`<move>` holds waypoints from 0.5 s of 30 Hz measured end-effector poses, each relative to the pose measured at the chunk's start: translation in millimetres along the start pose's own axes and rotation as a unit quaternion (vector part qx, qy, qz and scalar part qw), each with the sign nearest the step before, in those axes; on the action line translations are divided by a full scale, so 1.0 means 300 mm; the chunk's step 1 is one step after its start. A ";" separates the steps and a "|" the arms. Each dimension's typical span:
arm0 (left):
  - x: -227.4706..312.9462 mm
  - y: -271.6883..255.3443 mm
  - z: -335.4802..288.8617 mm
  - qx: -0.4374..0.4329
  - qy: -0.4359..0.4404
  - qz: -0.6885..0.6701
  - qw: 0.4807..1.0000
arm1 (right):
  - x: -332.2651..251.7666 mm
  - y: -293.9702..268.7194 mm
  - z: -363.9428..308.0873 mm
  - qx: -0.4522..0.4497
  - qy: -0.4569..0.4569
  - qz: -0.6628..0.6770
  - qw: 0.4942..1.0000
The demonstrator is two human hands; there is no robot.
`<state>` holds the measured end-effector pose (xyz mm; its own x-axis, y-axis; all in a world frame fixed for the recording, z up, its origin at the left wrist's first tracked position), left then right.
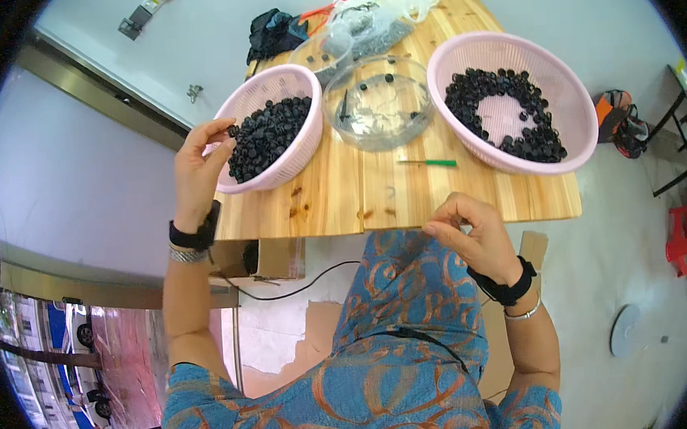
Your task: Assembling and sorting small black plastic shoe components at a workbench.
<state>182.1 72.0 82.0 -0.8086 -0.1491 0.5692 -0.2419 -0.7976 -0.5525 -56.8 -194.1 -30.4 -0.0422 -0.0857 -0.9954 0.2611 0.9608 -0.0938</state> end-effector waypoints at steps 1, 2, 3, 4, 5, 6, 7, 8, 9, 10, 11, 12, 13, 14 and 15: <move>-0.021 -0.027 0.032 -0.041 0.052 0.073 0.995 | -0.002 -0.004 0.006 0.000 -0.006 0.000 1.000; -0.032 -0.039 0.065 -0.039 0.056 0.075 0.995 | -0.001 -0.009 0.014 -0.001 0.002 -0.011 1.000; -0.038 -0.045 0.096 -0.087 0.093 0.160 0.979 | 0.001 -0.014 0.022 -0.001 0.011 -0.023 1.000; -0.042 -0.047 0.128 -0.134 0.129 0.243 0.952 | 0.014 -0.021 0.030 -0.004 0.013 -0.035 0.999; -0.044 -0.041 0.170 -0.132 0.131 0.245 0.952 | 0.017 -0.022 0.040 -0.003 0.010 -0.035 0.999; -0.038 -0.021 0.212 -0.178 0.158 0.239 0.941 | 0.021 -0.021 0.048 -0.007 0.014 -0.031 0.999; -0.036 0.004 0.255 -0.223 0.183 0.233 0.929 | 0.026 -0.020 0.058 -0.012 0.019 -0.028 0.999; -0.040 0.037 0.302 -0.255 0.121 0.228 0.932 | 0.022 -0.024 0.065 -0.018 0.021 -0.042 0.999; -0.057 0.072 0.350 -0.254 0.120 0.230 0.932 | 0.022 -0.019 0.075 -0.020 0.020 -0.041 0.999; -0.086 0.119 0.406 -0.290 0.122 0.199 0.928 | 0.023 -0.013 0.086 -0.022 0.010 -0.036 0.999; -0.111 0.176 0.466 -0.326 0.127 0.165 0.922 | 0.024 -0.015 0.094 -0.021 0.002 -0.031 0.999; -0.120 0.224 0.524 -0.353 0.135 0.169 0.910 | 0.021 -0.016 0.100 -0.022 0.001 -0.030 0.999; -0.140 0.291 0.579 -0.381 0.146 0.168 0.897 | 0.025 -0.021 0.106 -0.025 0.008 -0.042 0.999; -0.166 0.350 0.628 -0.392 0.168 0.185 0.885 | 0.023 -0.025 0.110 -0.029 0.013 -0.053 0.998; -0.182 0.403 0.652 -0.403 0.188 0.204 0.872 | 0.021 -0.025 0.118 -0.031 0.013 -0.052 0.998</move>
<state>301.9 -130.6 103.2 -0.9976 -0.0023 0.0690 -0.0689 -0.0304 -0.9972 -24.8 -211.1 -36.6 -0.0922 -0.1797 -0.9794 0.1938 0.9615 -0.1947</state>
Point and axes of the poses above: each hand's wrist, its own z-axis towards the middle knuckle, its own y-axis out of the palm, x = y × z, the point moved 1 cm from there along z, towards the middle knuckle, and after that the axes turned 15 degrees about y, right-handed, at the moved point
